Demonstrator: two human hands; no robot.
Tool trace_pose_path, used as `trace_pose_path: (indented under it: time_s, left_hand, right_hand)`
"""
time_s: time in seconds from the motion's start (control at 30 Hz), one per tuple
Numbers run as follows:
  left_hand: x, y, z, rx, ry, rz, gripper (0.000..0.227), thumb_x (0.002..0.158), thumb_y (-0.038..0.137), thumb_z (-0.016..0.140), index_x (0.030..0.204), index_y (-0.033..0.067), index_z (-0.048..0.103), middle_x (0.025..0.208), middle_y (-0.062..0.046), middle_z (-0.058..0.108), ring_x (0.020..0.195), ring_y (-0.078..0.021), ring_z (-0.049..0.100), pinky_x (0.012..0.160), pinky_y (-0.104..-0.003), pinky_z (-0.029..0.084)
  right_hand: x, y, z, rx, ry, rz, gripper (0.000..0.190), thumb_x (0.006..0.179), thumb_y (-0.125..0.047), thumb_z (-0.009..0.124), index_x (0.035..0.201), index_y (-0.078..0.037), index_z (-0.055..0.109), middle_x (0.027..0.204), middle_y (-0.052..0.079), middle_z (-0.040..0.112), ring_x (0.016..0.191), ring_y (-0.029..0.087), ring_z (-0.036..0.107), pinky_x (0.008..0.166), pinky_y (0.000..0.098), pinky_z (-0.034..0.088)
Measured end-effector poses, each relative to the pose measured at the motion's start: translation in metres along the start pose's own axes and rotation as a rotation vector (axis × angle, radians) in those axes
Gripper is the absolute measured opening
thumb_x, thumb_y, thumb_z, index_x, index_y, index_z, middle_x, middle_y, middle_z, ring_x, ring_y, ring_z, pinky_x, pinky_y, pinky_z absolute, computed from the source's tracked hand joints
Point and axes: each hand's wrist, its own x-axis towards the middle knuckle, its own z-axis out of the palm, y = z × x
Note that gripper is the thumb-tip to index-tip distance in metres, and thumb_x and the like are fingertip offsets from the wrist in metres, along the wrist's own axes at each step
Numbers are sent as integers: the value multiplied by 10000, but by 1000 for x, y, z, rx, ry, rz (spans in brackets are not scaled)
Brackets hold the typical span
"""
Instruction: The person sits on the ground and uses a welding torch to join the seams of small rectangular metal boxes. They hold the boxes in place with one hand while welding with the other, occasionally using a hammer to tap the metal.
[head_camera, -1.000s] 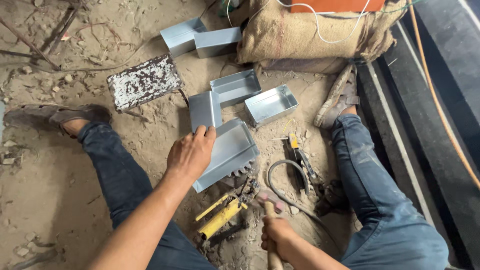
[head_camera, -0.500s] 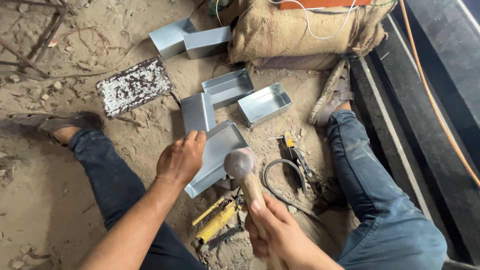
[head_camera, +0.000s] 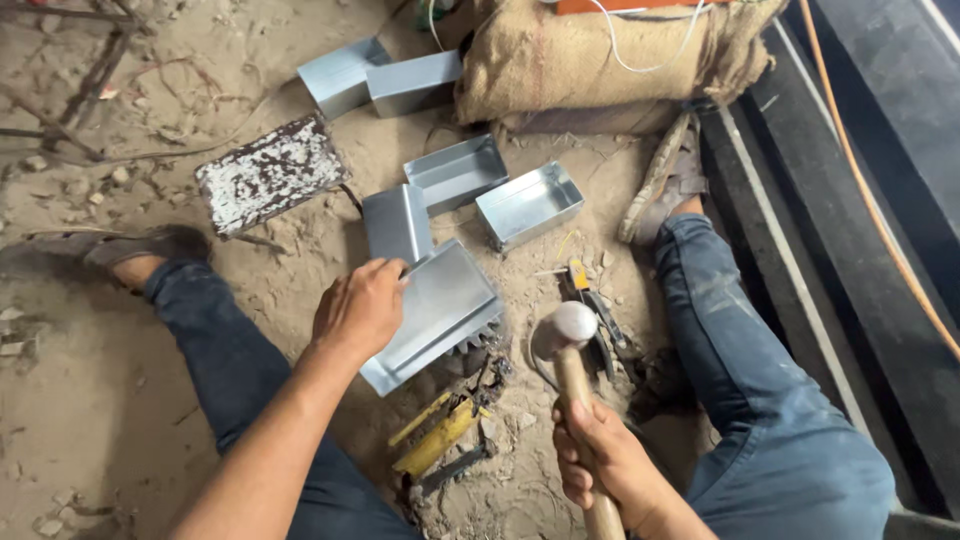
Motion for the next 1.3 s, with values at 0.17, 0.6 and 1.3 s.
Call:
trace_pose_path:
  time_s: [0.17, 0.6, 1.3]
  left_hand:
    - [-11, -19, 40, -568, 303, -152, 194, 1000, 123, 597, 1158, 25, 653, 978, -147, 741, 871, -271, 709, 751, -388, 542]
    - [-36, -34, 168, -1028, 581, -105, 140, 968, -2, 535, 1079, -43, 610, 929, -68, 674, 861, -127, 639, 715, -277, 517]
    - [-34, -29, 149, -843, 640, 8, 129, 937, 12, 580, 1048, -42, 617, 849, -96, 658, 722, -154, 611, 599, -278, 468]
  right_hand:
    - [9, -3, -9, 163, -80, -119, 330, 960, -423, 546, 1023, -103, 504, 654, 34, 472, 416, 153, 451, 355, 324, 399]
    - [-65, -84, 63, -91, -470, -195, 514, 1003, -521, 499, 1112, -18, 504, 713, 55, 489, 491, 137, 434, 430, 287, 383]
    - [-38, -102, 108, -354, -246, 156, 424, 1022, -449, 428, 1038, -33, 505, 617, 70, 460, 378, 151, 405, 334, 312, 358]
